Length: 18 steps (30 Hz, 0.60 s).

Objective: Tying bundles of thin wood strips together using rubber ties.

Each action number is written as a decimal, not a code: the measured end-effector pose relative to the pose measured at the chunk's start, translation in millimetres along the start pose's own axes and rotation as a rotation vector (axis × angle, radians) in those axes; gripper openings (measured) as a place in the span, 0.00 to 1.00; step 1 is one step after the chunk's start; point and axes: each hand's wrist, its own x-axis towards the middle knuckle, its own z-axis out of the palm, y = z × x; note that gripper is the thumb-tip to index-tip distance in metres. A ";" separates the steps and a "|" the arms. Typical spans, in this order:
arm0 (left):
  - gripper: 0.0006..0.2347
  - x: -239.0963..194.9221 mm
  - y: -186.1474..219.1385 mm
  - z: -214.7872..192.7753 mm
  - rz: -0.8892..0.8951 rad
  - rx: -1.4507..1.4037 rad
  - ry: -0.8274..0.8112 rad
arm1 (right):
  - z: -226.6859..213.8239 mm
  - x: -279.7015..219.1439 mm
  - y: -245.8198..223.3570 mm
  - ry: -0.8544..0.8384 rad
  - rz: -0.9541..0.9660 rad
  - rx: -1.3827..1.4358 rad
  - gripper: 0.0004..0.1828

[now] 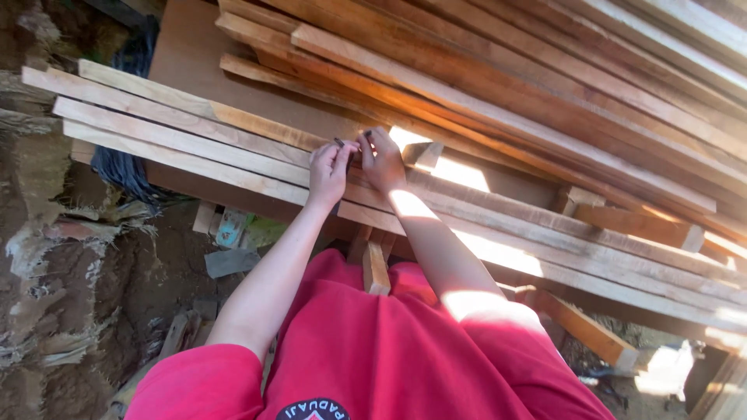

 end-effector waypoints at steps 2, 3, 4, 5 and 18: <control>0.11 -4.1 7.6 2.8 0.021 -0.041 0.017 | 1.0 -3.2 5.7 0.003 -0.003 0.003 0.11; 0.11 -4.3 11.0 1.7 0.048 -0.078 0.044 | 3.7 -2.3 7.6 0.007 -0.018 0.011 0.12; 0.11 -8.1 11.0 1.5 0.051 -0.073 0.046 | 3.4 -2.3 6.8 0.007 -0.021 0.017 0.12; 0.11 -11.4 11.5 1.1 0.044 -0.100 0.053 | 2.8 -1.7 5.8 -0.004 -0.027 0.007 0.13; 0.11 -44.1 -3.9 -4.6 -0.031 0.238 -0.032 | 27.4 -2.9 31.8 -0.178 0.398 -0.312 0.16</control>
